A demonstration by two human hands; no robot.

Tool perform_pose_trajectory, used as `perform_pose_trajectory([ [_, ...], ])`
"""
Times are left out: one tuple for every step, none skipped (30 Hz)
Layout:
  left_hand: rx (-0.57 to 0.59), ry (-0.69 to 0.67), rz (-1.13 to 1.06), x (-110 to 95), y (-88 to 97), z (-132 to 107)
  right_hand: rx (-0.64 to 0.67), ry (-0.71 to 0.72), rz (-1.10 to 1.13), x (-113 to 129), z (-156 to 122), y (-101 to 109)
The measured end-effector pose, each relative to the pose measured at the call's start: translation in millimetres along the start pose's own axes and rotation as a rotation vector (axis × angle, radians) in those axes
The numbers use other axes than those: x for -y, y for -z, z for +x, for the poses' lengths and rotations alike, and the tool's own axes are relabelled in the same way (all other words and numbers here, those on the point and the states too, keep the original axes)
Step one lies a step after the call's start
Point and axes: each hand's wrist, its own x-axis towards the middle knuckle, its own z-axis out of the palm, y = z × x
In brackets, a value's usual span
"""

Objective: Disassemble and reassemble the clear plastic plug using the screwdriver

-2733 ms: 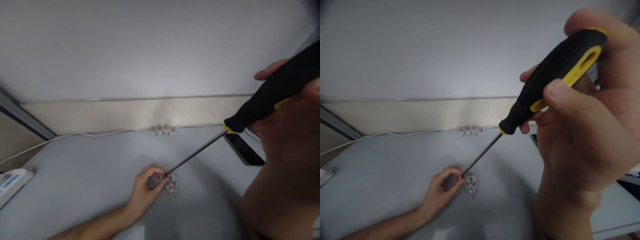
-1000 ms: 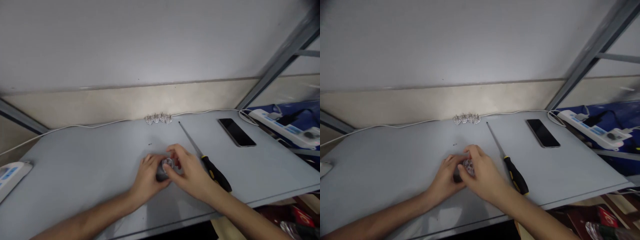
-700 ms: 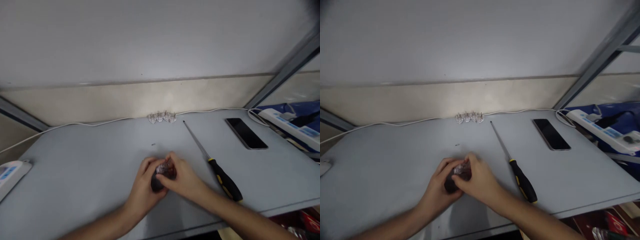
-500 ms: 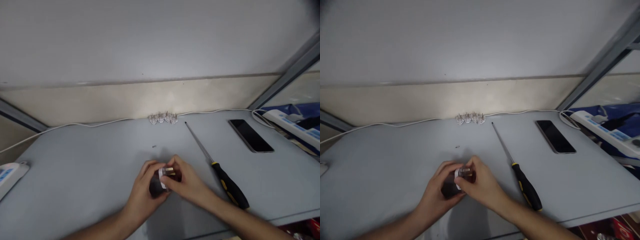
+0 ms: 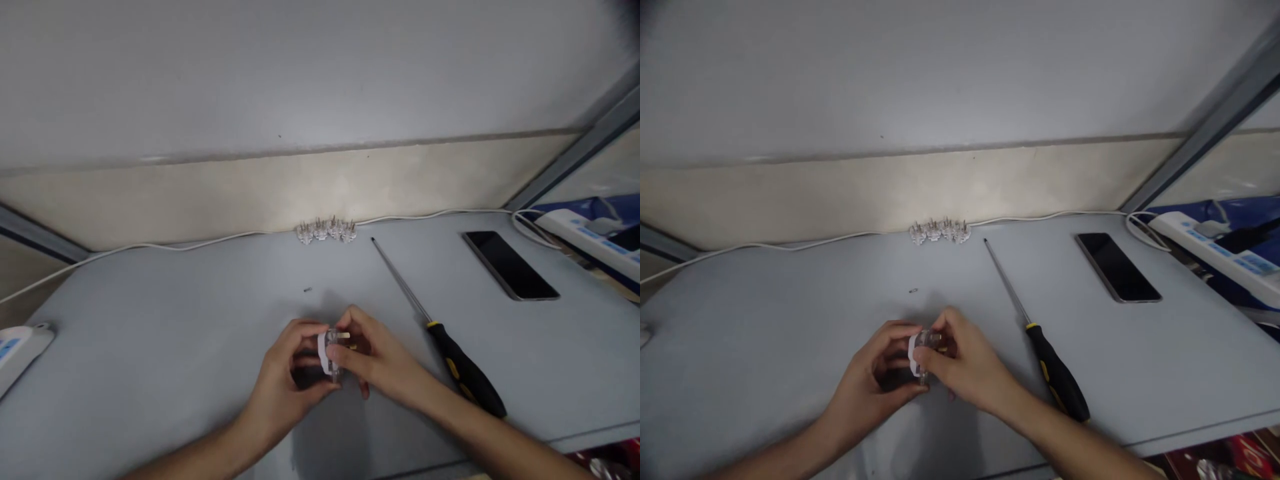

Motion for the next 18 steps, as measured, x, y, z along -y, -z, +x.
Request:
perform_pose_trajectory([
  [-0.001,0.005,-0.013,0.5,0.1,0.4,0.003,-0.003,0.022,-0.2,0.5,0.6],
  [-0.002,0.009,-0.024,1.1,0.6,1.0,0.000,-0.004,0.043,-0.3,1.0,1.2],
  [-0.002,0.009,-0.029,1.5,1.5,1.7,-0.005,-0.005,0.063,-0.3,1.7,1.9],
  [-0.004,0.002,-0.019,1.8,3.1,2.6,-0.014,-0.007,0.084,-0.1,2.4,2.6],
  [-0.008,-0.015,0.020,1.9,5.4,3.9,-0.027,-0.009,0.105,0.1,3.2,3.5],
  [-0.011,-0.042,0.095,1.9,8.3,5.5,-0.041,-0.012,0.127,0.4,4.0,4.4],
  [-0.016,-0.073,0.205,1.7,11.9,7.5,-0.056,-0.016,0.150,0.8,4.7,5.4],
  [-0.027,-0.099,0.339,1.6,15.8,9.7,-0.070,-0.021,0.173,1.1,5.4,6.3],
  [-0.041,-0.114,0.479,1.6,19.7,12.0,-0.082,-0.025,0.197,1.4,6.1,7.3],
  [-0.055,-0.114,0.607,1.9,23.4,14.0,-0.093,-0.030,0.223,1.8,6.6,8.2],
  [-0.070,-0.104,0.708,2.3,26.5,15.7,-0.101,-0.035,0.250,2.2,7.0,9.0],
  [-0.084,-0.089,0.780,2.9,28.7,16.8,-0.105,-0.040,0.278,2.7,7.3,9.7],
  [-0.100,-0.081,0.824,3.3,29.9,17.1,-0.106,-0.045,0.308,3.2,7.4,10.2],
  [-0.117,-0.089,0.844,3.3,30.0,16.5,-0.100,-0.051,0.337,3.6,7.2,10.5],
  [-0.134,-0.111,0.841,2.7,29.0,14.9,-0.086,-0.059,0.366,4.0,6.9,10.6],
  [-0.151,-0.145,0.820,1.4,27.1,12.5,-0.066,-0.067,0.393,4.3,6.3,10.4],
  [-0.164,-0.185,0.786,-0.7,24.4,9.3,-0.040,-0.073,0.415,4.4,5.5,10.0],
  [-0.171,-0.223,0.745,-3.3,21.3,5.6,-0.009,-0.078,0.431,4.3,4.4,9.3],
])
